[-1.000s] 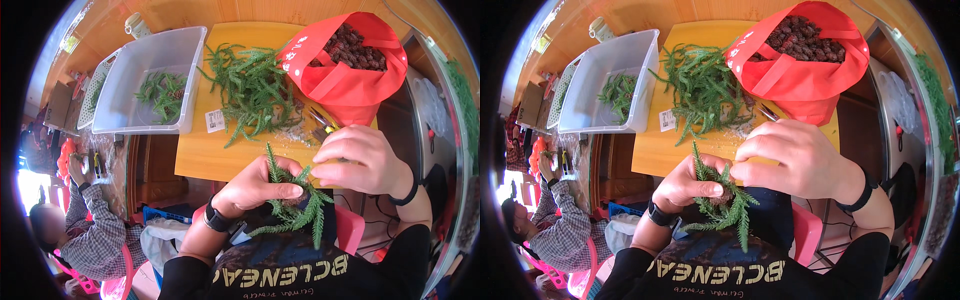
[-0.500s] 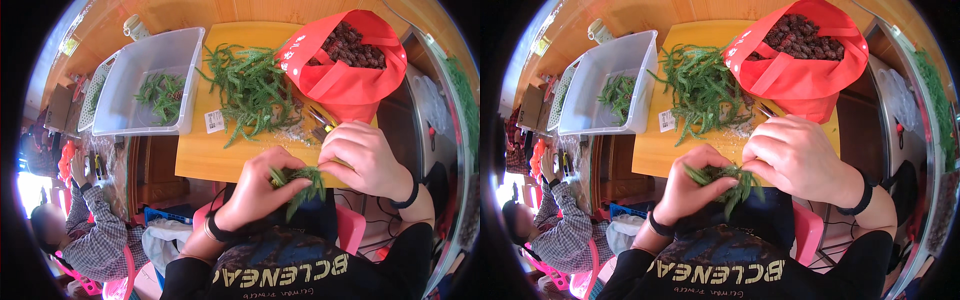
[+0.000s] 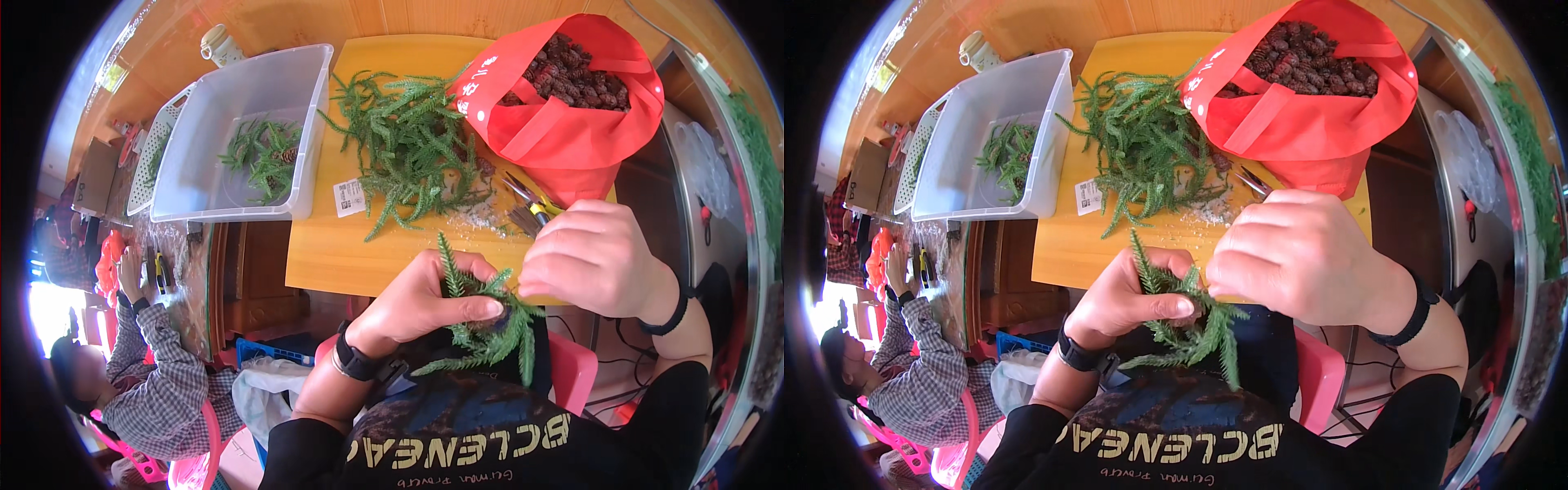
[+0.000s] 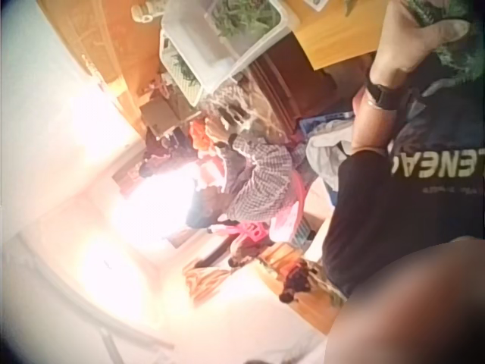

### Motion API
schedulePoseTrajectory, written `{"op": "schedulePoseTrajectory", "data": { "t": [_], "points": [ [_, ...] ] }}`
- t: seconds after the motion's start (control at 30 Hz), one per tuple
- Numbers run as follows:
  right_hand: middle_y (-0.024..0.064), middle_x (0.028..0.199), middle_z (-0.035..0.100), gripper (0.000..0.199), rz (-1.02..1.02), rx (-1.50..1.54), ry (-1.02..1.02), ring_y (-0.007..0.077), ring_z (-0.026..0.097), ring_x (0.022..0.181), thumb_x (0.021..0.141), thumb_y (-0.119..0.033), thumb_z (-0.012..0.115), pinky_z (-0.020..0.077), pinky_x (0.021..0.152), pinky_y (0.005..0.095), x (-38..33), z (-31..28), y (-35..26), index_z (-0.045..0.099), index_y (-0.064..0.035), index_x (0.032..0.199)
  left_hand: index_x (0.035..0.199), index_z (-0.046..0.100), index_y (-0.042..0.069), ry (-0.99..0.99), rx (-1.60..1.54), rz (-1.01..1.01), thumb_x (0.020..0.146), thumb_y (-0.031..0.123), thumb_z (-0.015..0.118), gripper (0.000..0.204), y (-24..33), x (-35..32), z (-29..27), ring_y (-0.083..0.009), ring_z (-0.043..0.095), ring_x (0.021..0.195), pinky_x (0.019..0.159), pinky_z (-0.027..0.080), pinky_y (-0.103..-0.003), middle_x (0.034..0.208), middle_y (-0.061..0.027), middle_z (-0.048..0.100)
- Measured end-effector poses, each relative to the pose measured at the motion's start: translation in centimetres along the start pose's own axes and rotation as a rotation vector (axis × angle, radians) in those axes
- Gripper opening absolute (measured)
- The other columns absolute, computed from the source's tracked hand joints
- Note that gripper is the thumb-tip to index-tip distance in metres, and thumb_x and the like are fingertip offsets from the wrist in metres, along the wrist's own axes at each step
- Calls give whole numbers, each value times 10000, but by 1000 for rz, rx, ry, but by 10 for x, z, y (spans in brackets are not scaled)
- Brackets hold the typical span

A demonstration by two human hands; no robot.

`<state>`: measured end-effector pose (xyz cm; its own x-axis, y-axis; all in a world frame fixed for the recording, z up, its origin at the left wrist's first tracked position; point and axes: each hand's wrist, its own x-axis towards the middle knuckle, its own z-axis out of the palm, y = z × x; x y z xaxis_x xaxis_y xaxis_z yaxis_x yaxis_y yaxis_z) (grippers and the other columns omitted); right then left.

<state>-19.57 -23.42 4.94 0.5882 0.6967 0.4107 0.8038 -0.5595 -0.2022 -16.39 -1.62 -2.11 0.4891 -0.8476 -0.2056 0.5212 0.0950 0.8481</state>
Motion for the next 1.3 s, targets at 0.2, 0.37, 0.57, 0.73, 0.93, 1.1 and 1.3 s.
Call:
{"op": "schedulePoseTrajectory", "data": {
  "t": [0.2, 0.37, 0.57, 0.73, 0.93, 1.1, 1.3],
  "points": [
    [40, 722, 619, 204, 329, 229, -95, 193, 607, 637, 651, -178, 744, 466, 582, 308, -5, 3, 3, 616, -67, 763, 864, 606, -7, 268, 771, 486, 725, 65, 728, 198, 2, 0, 11, -138, 573, 720, 635, 446, -266, 768, -43, 587],
    [46, 789, 627, 175, 164, 193, 56, 204, 603, 654, 676, -160, 720, 481, 586, 303, -4, 2, 2, 634, -74, 801, 881, 577, -5, 96, 29, 9, 728, 28, 722, 213, 6, -2, 7, -81, 561, 686, 634, 449, -219, 789, -15, 594],
    [28, 828, 621, 187, -123, -19, 89, 180, 600, 681, 648, -166, 689, 474, 535, 281, -3, 0, 5, 641, -94, 815, 944, 571, -4, -94, -260, -21, 799, 29, 670, 179, -5, 0, -3, -73, 598, 738, 677, 488, -212, 836, -29, 639],
    [17, 819, 617, 160, -185, -62, 120, 156, 596, 677, 652, -144, 671, 467, 519, 267, -1, 1, 3, 643, -112, 806, 930, 561, -12, -94, -313, -44, 777, 41, 682, 202, -8, 1, -3, -92, 573, 693, 636, 458, -218, 804, -43, 617],
    [8, 800, 613, 131, -199, -182, 195, 144, 597, 666, 640, -118, 650, 463, 546, 253, -4, 10, 1, 626, -88, 765, 887, 564, -18, 25, -251, -69, 754, 68, 700, 209, -2, 0, 5, -98, 539, 648, 594, 425, -221, 750, -35, 582],
    [11, 776, 606, 126, -88, -310, 149, 133, 599, 668, 629, -123, 623, 462, 577, 250, -13, 12, -1, 627, -84, 749, 852, 579, -8, 96, 50, 19, 754, 72, 704, 178, 2, 4, 7, -98, 536, 681, 627, 422, -226, 773, -27, 579],
    [57, 878, 632, 253, 226, 8, 99, 199, 624, 774, 691, -167, 699, 491, 648, 291, -28, 17, 6, 616, -50, 900, 838, 574, -4, 257, 536, 252, 757, 40, 697, 153, -12, 8, 9, -95, 526, 747, 681, 415, -230, 816, -24, 567]
  ]
}}
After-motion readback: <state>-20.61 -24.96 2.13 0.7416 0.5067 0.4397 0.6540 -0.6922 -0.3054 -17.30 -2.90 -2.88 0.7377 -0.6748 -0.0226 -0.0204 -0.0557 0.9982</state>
